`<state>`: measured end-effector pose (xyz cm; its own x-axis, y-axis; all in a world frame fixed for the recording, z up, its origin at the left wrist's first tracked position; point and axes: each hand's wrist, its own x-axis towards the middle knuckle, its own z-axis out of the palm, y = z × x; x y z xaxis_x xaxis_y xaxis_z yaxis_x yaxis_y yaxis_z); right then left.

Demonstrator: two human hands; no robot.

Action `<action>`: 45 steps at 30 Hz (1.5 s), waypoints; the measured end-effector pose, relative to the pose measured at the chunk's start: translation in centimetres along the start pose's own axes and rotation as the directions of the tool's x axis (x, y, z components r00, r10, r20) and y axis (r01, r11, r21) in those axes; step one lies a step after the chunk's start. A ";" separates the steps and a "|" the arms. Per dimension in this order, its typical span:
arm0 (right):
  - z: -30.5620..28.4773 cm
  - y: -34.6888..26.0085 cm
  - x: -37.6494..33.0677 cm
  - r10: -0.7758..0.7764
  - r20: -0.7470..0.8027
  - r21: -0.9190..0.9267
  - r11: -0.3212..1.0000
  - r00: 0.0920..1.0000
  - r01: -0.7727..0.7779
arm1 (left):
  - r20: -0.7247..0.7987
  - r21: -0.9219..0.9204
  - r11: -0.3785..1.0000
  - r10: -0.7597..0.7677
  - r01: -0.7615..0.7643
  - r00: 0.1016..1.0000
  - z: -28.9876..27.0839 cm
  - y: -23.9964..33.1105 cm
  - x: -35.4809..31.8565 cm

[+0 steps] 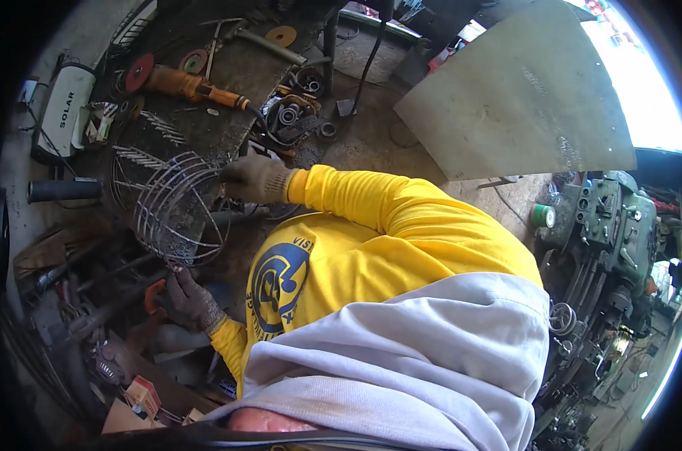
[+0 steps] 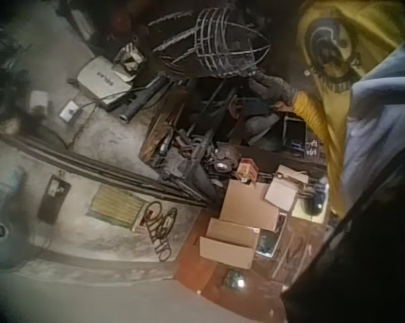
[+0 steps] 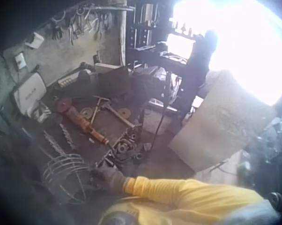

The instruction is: The person welds components of a wire frame structure together and then uses an angle grinder to smooth the welded joints.

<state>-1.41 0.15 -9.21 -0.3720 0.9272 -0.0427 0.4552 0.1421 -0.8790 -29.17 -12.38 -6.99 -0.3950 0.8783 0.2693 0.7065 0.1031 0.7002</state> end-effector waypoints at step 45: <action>-30.6 20.6 7.2 0.117 -0.975 0.007 0.867 0.190 -0.498 | -0.085 -0.576 0.719 -0.526 0.388 0.846 -4.5 -1.9 -4.4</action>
<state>30.04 20.37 -13.06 0.7712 0.5302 0.3524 0.5745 -0.3411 -0.7440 -31.39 -18.57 -6.51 -0.7557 0.6495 -0.0836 0.0160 0.1460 0.9892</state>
